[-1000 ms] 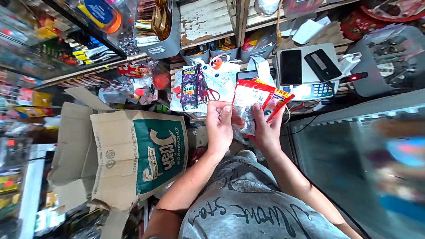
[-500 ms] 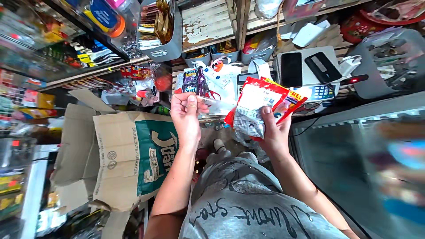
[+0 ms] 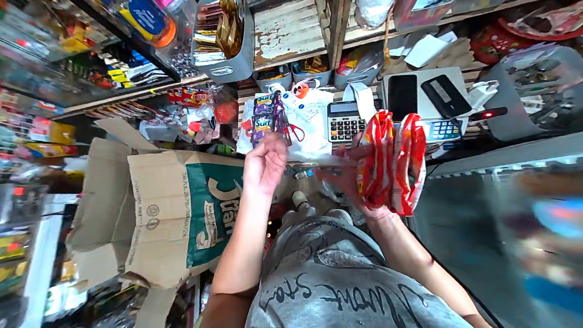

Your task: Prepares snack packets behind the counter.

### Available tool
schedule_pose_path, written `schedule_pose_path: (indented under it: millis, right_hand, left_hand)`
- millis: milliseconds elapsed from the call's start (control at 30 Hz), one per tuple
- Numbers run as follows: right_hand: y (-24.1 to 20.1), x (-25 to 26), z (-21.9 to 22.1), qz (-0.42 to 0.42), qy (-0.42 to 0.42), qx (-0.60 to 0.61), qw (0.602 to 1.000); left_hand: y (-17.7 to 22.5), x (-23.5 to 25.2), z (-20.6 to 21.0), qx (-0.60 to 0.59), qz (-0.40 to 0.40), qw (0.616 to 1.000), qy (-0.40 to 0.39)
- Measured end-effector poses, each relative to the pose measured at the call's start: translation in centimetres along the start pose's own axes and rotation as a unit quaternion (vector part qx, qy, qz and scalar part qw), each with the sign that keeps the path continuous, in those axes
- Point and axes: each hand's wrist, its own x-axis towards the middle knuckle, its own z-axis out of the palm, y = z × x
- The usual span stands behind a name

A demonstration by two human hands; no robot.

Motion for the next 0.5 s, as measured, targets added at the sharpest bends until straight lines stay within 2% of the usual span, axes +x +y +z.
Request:
schedule_pose_path:
  millis: [67,167,200,267,333,367,400,500]
  right_hand:
    - [0.0,0.4,0.5,-0.02,-0.001,0.077,0.997]
    - [-0.1,1.1,1.7,-0.041,0.035,0.177,0.983]
    - [-0.1,1.4,1.8,-0.044,0.045,0.179,0.982]
    - [-0.3,1.8,1.5,-0.049,0.067,0.168,0.982]
    - [-0.5,2.3,1.0,-0.059,0.078,0.142,0.985]
    - [-0.5,2.6,1.1,-0.066,0.089,0.138,0.984]
    - [-0.4,2.9,1.2,-0.072,0.104,0.135,0.983]
    - [-0.4,3.8,1.2,-0.089,0.185,0.098,0.974]
  left_hand:
    - [-0.5,0.5,-0.2,0.002,-0.014,1.0,-0.024]
    - [-1.7,1.1,-1.8,0.198,0.029,0.979,-0.052]
    - [-2.4,1.2,-2.3,0.295,0.043,0.951,-0.078]
    - [-4.4,0.8,-2.7,0.489,0.079,0.859,-0.125]
    - [-6.9,0.1,-2.7,0.591,0.123,0.782,-0.153]
    - [-8.2,-0.3,-3.0,0.592,0.139,0.779,-0.156]
    - [-9.2,-0.6,-3.2,0.57,0.133,0.796,-0.155]
    - [-11.0,-1.7,-3.2,0.496,0.04,0.86,-0.117]
